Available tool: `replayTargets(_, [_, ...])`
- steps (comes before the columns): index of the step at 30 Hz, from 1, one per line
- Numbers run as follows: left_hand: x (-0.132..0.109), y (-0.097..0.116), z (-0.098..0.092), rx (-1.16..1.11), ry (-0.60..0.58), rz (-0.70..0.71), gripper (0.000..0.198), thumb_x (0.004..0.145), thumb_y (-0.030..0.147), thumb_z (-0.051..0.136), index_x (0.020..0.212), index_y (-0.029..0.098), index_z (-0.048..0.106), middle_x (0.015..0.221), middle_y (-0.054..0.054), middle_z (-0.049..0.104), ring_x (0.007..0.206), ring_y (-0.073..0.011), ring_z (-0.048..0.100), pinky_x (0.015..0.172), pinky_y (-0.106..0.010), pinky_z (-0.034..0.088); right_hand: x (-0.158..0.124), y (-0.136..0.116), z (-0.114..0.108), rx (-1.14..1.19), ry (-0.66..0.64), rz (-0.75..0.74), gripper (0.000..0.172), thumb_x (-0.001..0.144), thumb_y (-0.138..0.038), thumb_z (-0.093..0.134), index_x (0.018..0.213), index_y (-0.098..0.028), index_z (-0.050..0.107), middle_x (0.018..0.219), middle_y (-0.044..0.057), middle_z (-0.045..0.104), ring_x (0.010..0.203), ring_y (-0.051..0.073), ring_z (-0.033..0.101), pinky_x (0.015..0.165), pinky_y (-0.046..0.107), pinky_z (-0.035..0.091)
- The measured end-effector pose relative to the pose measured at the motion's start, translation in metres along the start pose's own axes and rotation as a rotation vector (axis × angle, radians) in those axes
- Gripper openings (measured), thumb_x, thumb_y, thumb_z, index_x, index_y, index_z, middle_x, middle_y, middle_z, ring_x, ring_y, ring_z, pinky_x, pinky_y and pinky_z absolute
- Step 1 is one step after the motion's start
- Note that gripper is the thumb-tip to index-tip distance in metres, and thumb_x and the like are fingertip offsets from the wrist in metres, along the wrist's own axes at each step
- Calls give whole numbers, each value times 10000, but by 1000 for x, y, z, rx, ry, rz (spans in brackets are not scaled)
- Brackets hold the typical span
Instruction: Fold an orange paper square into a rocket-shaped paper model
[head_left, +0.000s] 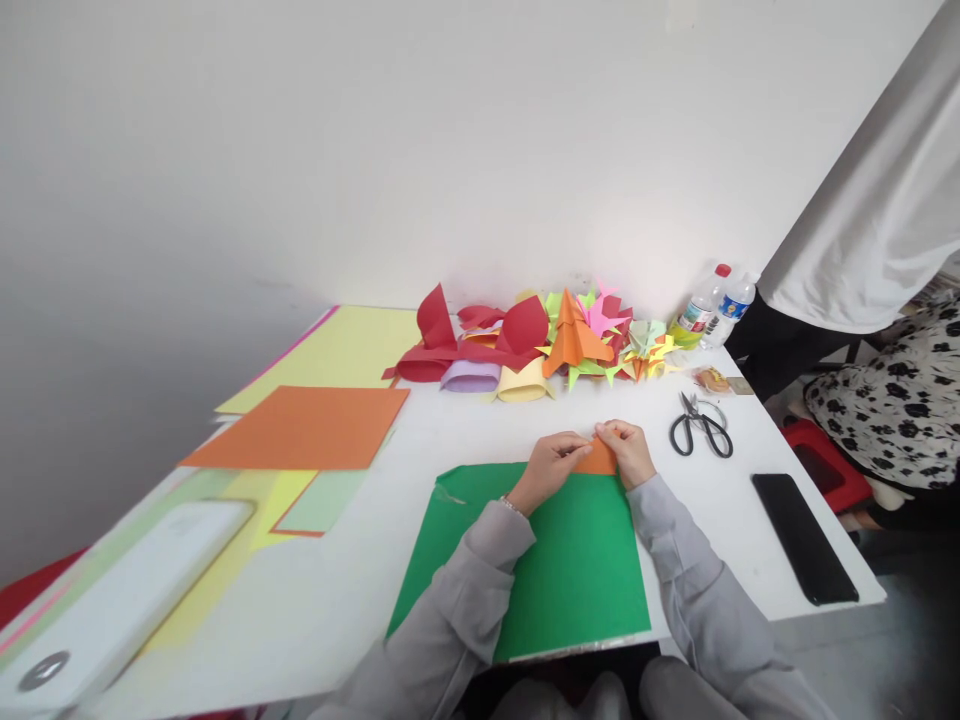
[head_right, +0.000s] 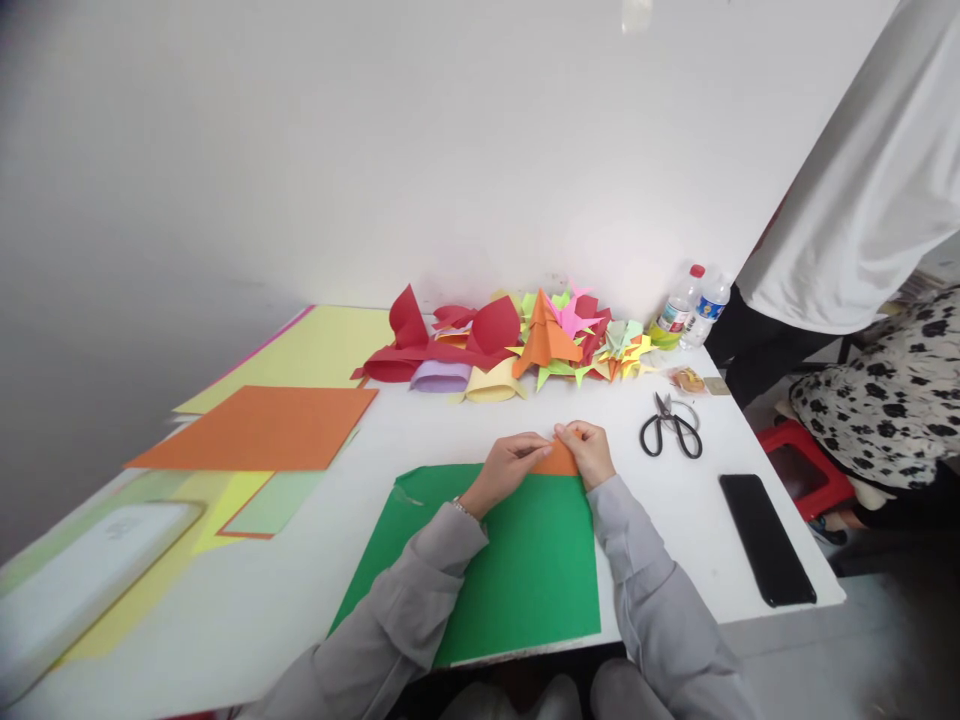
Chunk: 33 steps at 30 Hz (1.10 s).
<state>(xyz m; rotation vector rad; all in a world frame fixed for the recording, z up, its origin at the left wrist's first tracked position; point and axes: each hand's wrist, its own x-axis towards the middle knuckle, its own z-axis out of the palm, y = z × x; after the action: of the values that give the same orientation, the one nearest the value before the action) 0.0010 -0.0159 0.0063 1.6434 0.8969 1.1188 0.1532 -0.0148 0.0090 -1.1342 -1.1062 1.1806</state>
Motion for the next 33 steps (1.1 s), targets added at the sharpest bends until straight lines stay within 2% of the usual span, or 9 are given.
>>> replayTargets(5, [2,1,-4,-29,0,0,259,773,371,608,693,143,701,673,-33,632,653,-142,532,643,-259,423,-2,-3,3,-8,-28,7,273,579,-429,775,612,-183,663,590,-14,624,559,128,516,576,260,411])
replayTargets(9, [2,1,-4,-42,-12,-14,240,766,347,613,679,141,701,671,-35,641,657,-143,538,648,-260,428,-2,-1,2,-29,-33,-3,281,577,-403,783,574,-173,621,548,-27,589,518,109,479,530,244,380])
replayTargets(13, [0,0,-1,-52,40,-59,221,741,352,643,727,145,720,722,-55,680,676,-158,569,650,-269,444,-2,0,2,-46,-16,3,310,576,-422,778,545,-175,594,512,-37,558,494,105,457,508,242,361])
replayTargets(21, [2,2,-5,-62,48,-58,226,728,363,652,704,150,726,684,-41,672,657,-151,570,636,-257,445,-3,-4,4,-96,-90,-17,278,574,-414,778,590,-182,625,559,-28,591,541,120,494,543,247,386])
replayTargets(27, [2,-2,-3,-106,92,-124,203,706,335,665,716,138,712,699,-48,686,650,-156,588,642,-266,455,-3,1,5,-8,-34,15,310,584,-414,770,567,-179,568,527,-47,544,496,99,446,510,233,354])
replayTargets(33, [3,-5,-4,-98,63,-110,193,730,319,636,719,137,700,673,-29,669,644,-145,573,635,-256,444,-4,0,5,-65,-14,-22,271,611,-393,758,592,-177,595,548,-38,553,524,106,463,532,241,368])
